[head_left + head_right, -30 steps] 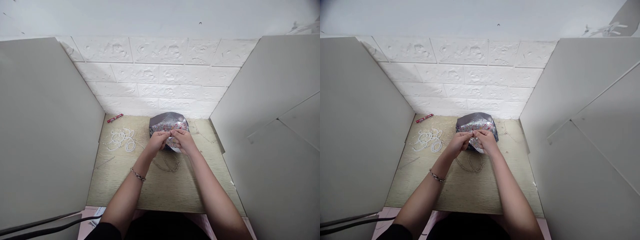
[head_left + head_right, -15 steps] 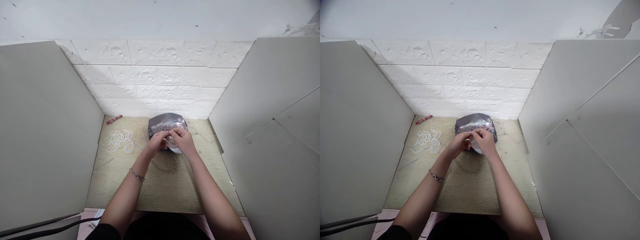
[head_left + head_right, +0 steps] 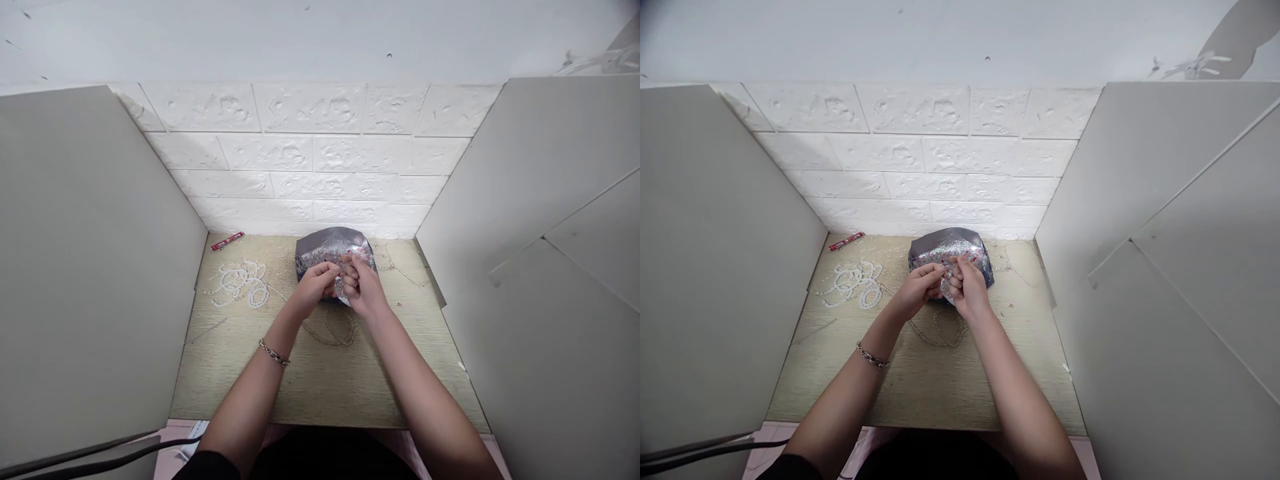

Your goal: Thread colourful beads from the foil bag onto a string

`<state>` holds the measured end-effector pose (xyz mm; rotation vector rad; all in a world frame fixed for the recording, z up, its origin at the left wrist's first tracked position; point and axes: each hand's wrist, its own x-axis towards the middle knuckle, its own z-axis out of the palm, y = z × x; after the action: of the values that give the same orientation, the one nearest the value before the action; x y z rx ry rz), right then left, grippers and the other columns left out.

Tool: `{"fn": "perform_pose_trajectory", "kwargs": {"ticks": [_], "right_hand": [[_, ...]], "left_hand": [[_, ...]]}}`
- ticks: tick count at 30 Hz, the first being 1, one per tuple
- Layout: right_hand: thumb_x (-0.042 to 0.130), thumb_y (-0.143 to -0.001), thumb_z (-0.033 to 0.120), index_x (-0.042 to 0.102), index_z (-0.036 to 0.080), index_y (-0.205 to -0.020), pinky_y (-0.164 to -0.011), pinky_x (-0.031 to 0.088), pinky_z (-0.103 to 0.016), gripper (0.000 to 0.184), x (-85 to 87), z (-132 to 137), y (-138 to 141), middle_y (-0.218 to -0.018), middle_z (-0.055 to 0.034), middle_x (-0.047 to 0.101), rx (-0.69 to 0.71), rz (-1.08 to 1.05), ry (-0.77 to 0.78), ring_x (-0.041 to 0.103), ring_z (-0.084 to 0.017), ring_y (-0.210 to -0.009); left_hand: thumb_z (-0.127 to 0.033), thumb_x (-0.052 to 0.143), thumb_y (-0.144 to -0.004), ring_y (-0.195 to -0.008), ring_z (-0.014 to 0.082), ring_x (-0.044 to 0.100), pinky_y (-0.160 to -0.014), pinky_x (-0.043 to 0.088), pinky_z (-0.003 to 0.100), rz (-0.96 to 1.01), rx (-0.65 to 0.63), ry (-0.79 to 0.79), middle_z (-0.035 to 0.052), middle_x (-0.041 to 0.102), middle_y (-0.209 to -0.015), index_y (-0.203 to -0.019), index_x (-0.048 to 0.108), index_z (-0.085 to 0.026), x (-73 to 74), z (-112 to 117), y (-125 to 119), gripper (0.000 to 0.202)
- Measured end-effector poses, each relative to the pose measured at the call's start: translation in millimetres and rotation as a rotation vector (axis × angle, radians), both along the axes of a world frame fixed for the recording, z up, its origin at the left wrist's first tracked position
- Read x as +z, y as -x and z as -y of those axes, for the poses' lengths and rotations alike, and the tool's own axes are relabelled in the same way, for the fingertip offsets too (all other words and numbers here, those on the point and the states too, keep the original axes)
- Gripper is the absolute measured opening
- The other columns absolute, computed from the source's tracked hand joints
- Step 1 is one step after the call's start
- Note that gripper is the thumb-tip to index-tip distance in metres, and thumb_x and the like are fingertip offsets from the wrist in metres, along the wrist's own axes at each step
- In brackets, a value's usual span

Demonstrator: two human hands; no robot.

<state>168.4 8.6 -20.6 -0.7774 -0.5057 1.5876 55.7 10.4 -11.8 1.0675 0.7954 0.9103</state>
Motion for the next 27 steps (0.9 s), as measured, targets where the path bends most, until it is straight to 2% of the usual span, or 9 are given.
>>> {"fn": "perform_pose_trajectory", "kwargs": {"ticks": [4, 8, 10, 12, 15, 21, 24, 27], "right_hand": [[0.039, -0.071, 0.019, 0.049, 0.013, -0.080, -0.025, 0.012, -0.011, 0.015, -2.5, -3.5, -4.1, -0.043, 0.0084, 0.030, 0.103, -0.260, 0.133, 0.019, -0.002, -0.030], [0.033, -0.068, 0.008, 0.049, 0.013, -0.083, -0.024, 0.010, -0.011, 0.022, -4.9, -5.2, -4.4, -0.042, 0.0088, 0.028, 0.122, -0.306, 0.159, 0.016, -0.002, -0.029], [0.033, -0.069, 0.006, 0.047, 0.015, -0.078, -0.024, 0.009, -0.010, 0.018, -5.4, -5.5, -2.5, -0.042, 0.0090, 0.027, 0.130, -0.306, 0.161, 0.016, -0.002, -0.029], [0.036, -0.072, 0.008, 0.042, 0.016, -0.066, -0.024, 0.009, -0.010, 0.011, -5.2, -5.3, -0.4, -0.042, 0.0089, 0.027, 0.141, -0.303, 0.159, 0.016, -0.001, -0.029], [0.041, -0.076, 0.016, 0.030, 0.017, -0.056, -0.024, 0.011, -0.009, 0.023, -3.7, -4.0, 2.0, -0.043, 0.0087, 0.028, 0.148, -0.292, 0.151, 0.016, 0.000, -0.030], [0.050, -0.075, 0.025, 0.028, 0.018, -0.057, -0.024, 0.011, -0.008, 0.030, -1.0, -0.9, 3.3, -0.043, 0.0108, 0.023, 0.117, -0.281, 0.122, 0.015, 0.000, -0.030], [0.055, -0.071, 0.027, 0.028, 0.018, -0.058, -0.023, 0.011, -0.009, 0.031, -1.9, -0.6, 3.3, -0.041, 0.0117, 0.022, 0.131, -0.292, 0.123, 0.014, 0.000, -0.030], [0.057, -0.069, 0.029, 0.029, 0.018, -0.057, -0.023, 0.010, -0.009, 0.033, -3.3, -0.6, 3.9, -0.040, 0.0122, 0.021, 0.150, -0.309, 0.139, 0.013, 0.001, -0.029]], "left_hand": [[-0.038, 0.055, -0.066, -0.035, 0.0017, 0.024, -0.041, 0.031, 0.018, -0.061, 0.024, -0.008, -0.0092, 0.027, -0.041, -0.065, 0.047, -0.014, 0.8, 0.1, -0.9, 0.025], [-0.038, 0.053, -0.066, -0.034, 0.0013, 0.024, -0.040, 0.030, 0.018, -0.080, 0.028, -0.015, -0.0092, 0.027, -0.042, -0.065, 0.047, -0.014, 0.5, -0.3, -0.8, 0.025], [-0.038, 0.053, -0.067, -0.034, 0.0012, 0.024, -0.039, 0.029, 0.017, -0.087, 0.033, -0.024, -0.0090, 0.028, -0.042, -0.065, 0.047, -0.014, 0.6, -0.1, -0.5, 0.024], [-0.037, 0.053, -0.067, -0.034, 0.0012, 0.024, -0.039, 0.028, 0.017, -0.097, 0.047, -0.030, -0.0088, 0.028, -0.042, -0.064, 0.047, -0.014, 1.0, 0.3, -0.4, 0.024], [-0.037, 0.053, -0.066, -0.034, 0.0012, 0.024, -0.038, 0.027, 0.017, -0.115, 0.089, -0.035, -0.0089, 0.028, -0.042, -0.064, 0.047, -0.014, 0.8, -0.1, -0.6, 0.024], [-0.036, 0.050, -0.068, -0.032, 0.0024, 0.024, -0.036, 0.024, 0.018, -0.148, 0.249, -0.103, -0.0091, 0.027, -0.039, -0.064, 0.049, -0.015, -2.8, -3.8, -0.6, 0.022], [-0.036, 0.049, -0.069, -0.033, 0.0028, 0.025, -0.036, 0.023, 0.018, -0.195, 0.266, -0.144, -0.0087, 0.029, -0.040, -0.064, 0.049, -0.015, -2.8, -3.2, -1.5, 0.021], [-0.034, 0.050, -0.069, -0.038, 0.0037, 0.032, -0.040, 0.027, 0.018, -0.253, 0.260, -0.217, -0.0067, 0.037, -0.043, -0.063, 0.052, -0.015, -1.5, -1.0, -3.5, 0.020]]}}
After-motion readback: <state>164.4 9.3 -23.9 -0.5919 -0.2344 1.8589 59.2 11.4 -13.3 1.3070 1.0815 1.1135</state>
